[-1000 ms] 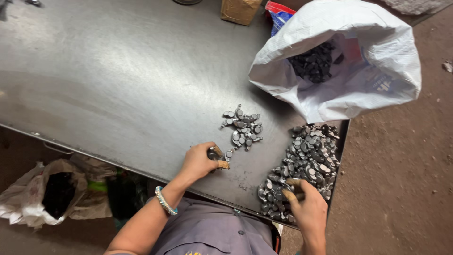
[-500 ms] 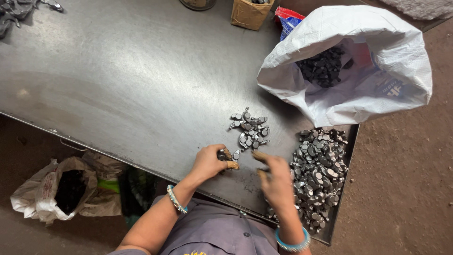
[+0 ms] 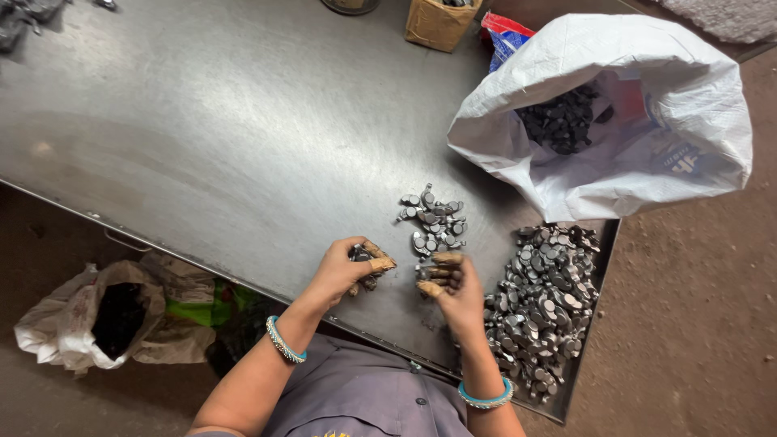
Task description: The person sorts small metal parts on a metal table, picking them up one by one and placing them into a white sack. The hands repeatedly reach into a pile, separate individual pieces, and transfer them into the bag.
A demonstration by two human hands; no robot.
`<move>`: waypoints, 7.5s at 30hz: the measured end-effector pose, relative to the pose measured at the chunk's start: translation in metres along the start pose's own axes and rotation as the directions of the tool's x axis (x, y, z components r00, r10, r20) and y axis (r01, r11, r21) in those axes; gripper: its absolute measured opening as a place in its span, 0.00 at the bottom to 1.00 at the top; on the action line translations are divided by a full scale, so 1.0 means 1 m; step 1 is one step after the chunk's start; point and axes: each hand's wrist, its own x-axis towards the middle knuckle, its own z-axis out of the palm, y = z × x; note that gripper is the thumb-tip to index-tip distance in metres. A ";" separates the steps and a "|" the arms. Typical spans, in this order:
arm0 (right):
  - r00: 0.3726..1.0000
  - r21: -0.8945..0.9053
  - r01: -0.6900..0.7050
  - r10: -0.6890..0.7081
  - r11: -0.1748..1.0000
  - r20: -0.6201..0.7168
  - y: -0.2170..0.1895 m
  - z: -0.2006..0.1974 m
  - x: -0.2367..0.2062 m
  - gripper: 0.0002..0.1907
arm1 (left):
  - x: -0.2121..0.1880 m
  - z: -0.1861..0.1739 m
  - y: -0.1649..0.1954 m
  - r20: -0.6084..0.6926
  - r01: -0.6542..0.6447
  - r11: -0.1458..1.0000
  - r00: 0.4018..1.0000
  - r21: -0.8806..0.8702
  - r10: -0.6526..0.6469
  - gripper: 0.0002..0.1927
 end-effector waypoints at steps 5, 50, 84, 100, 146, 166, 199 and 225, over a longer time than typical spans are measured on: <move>0.995 0.534 -0.101 0.093 0.839 0.041 0.034 -0.035 -0.013 0.27 | 0.005 0.017 -0.010 0.121 0.107 0.989 0.988 -0.102 -0.095 0.09; 0.792 -0.607 -0.379 -0.095 0.698 -0.603 -0.038 -0.107 -0.113 0.16 | 0.061 0.024 0.026 -0.176 -0.021 0.813 0.973 0.582 0.152 0.11; 0.870 -0.509 -0.463 0.264 0.726 -0.416 -0.048 -0.113 -0.103 0.17 | 0.045 0.033 0.030 -0.100 -0.206 0.624 0.902 0.754 0.419 0.25; 0.886 -0.468 -0.150 -0.092 0.871 -0.454 -0.068 -0.086 -0.090 0.16 | 0.068 0.043 0.024 -0.034 -0.150 0.445 0.925 0.883 0.377 0.10; 0.945 0.760 -0.298 0.290 0.577 0.150 0.055 -0.035 0.001 0.14 | 0.022 0.027 -0.042 0.409 0.394 0.790 0.890 -0.469 -0.202 0.15; 0.974 -0.500 0.164 -0.218 0.850 -0.052 -0.011 0.021 0.028 0.23 | 0.015 0.002 -0.043 0.301 0.332 0.703 0.938 -0.629 -0.174 0.20; 0.995 0.684 -0.081 0.020 0.725 0.097 0.022 -0.037 -0.002 0.23 | 0.016 0.013 -0.047 0.354 0.392 0.688 0.912 -0.611 -0.205 0.20; 0.989 0.713 -0.122 0.146 0.690 0.028 0.044 -0.043 0.002 0.18 | 0.012 0.017 -0.041 0.350 0.383 0.717 0.914 -0.582 -0.204 0.21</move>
